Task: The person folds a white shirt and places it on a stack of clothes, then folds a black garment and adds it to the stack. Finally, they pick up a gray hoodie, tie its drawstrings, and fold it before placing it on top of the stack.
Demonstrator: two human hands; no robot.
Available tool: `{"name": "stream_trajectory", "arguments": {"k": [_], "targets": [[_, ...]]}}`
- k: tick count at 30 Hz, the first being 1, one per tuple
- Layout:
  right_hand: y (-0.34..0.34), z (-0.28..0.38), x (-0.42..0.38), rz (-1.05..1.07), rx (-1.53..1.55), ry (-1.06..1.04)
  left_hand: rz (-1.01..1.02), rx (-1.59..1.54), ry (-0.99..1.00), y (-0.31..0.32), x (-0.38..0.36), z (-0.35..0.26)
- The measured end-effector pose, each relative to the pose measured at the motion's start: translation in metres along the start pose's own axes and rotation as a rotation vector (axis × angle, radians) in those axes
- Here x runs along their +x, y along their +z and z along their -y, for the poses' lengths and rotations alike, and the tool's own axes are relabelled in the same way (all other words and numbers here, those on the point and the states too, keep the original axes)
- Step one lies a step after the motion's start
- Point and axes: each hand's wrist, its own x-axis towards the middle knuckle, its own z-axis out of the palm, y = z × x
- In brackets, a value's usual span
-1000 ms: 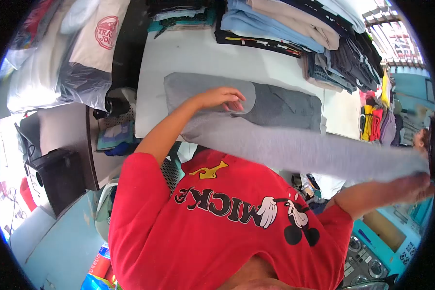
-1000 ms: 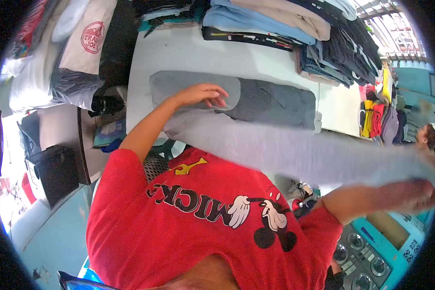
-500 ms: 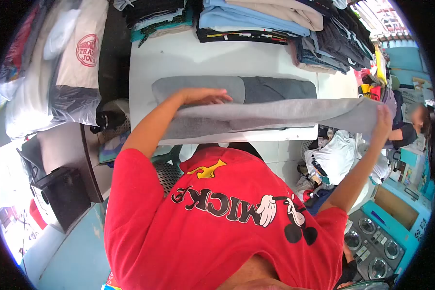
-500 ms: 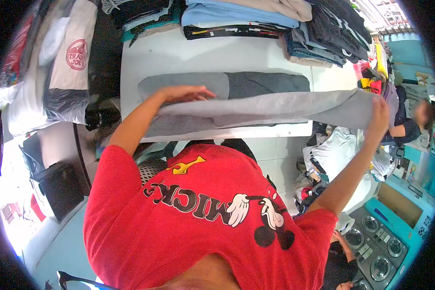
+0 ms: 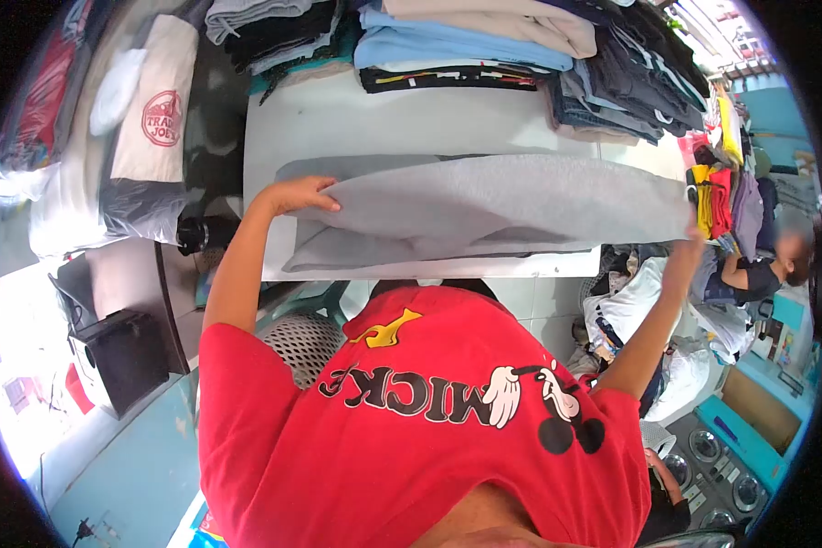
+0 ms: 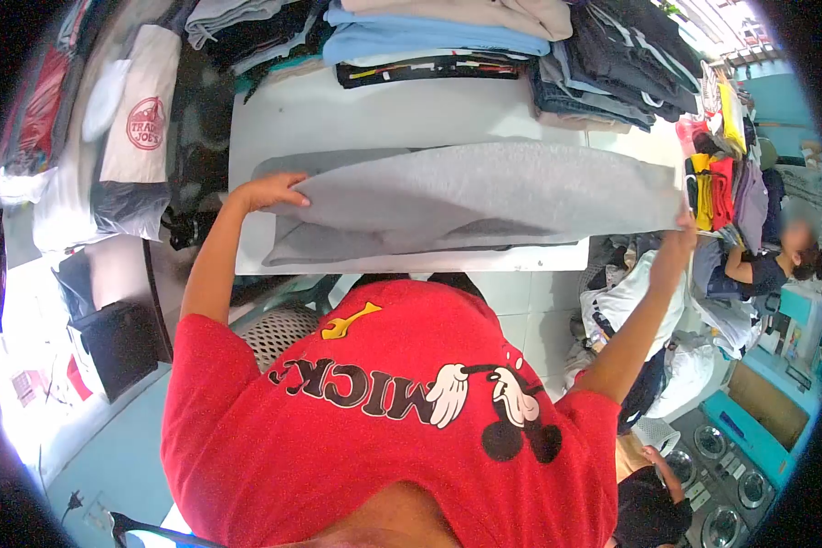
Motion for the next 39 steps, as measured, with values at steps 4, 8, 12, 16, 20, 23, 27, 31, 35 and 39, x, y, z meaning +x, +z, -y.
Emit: {"name": "stream_trajectory", "arguments": {"k": [4, 8, 12, 16, 20, 23, 27, 31, 35, 39], "targets": [[-0.009, -0.117, -0.035, 0.211, 0.284, 0.369, -0.058, 0.069, -0.066, 0.003, 0.005, 0.005], [-0.001, -0.155, -0.059, 0.304, 0.394, 0.683, -0.211, 0.209, 0.064, 0.009, -0.016, -0.016], [0.016, -0.154, -0.037, 0.064, 0.078, 0.799, -0.273, 0.443, 0.119, 0.005, -0.025, -0.019], [0.018, -0.11, -0.021, 0.461, -0.104, 0.805, -0.286, 0.67, 0.106, 0.003, -0.026, -0.007], [-0.052, -0.007, -0.04, 0.278, 0.073, 0.474, -0.331, 0.649, 0.079, -0.001, -0.02, 0.021], [-0.144, 0.013, -0.052, 0.326, 0.422, 0.298, -0.342, 0.594, 0.077, -0.005, -0.014, 0.019], [-0.116, 0.023, -0.022, 0.117, 0.046, 0.375, -0.37, 0.475, 0.002, -0.014, -0.013, 0.003], [-0.05, -0.059, 0.011, 0.252, -0.081, 0.449, -0.528, 0.543, -0.051, -0.009, -0.016, -0.01], [-0.002, -0.151, 0.012, 0.142, -0.032, 0.582, -0.755, 0.342, 0.016, -0.015, -0.016, 0.017], [0.015, -0.131, 0.009, -0.056, 0.054, 0.453, -0.874, 0.223, 0.053, -0.019, -0.021, 0.045]]}}
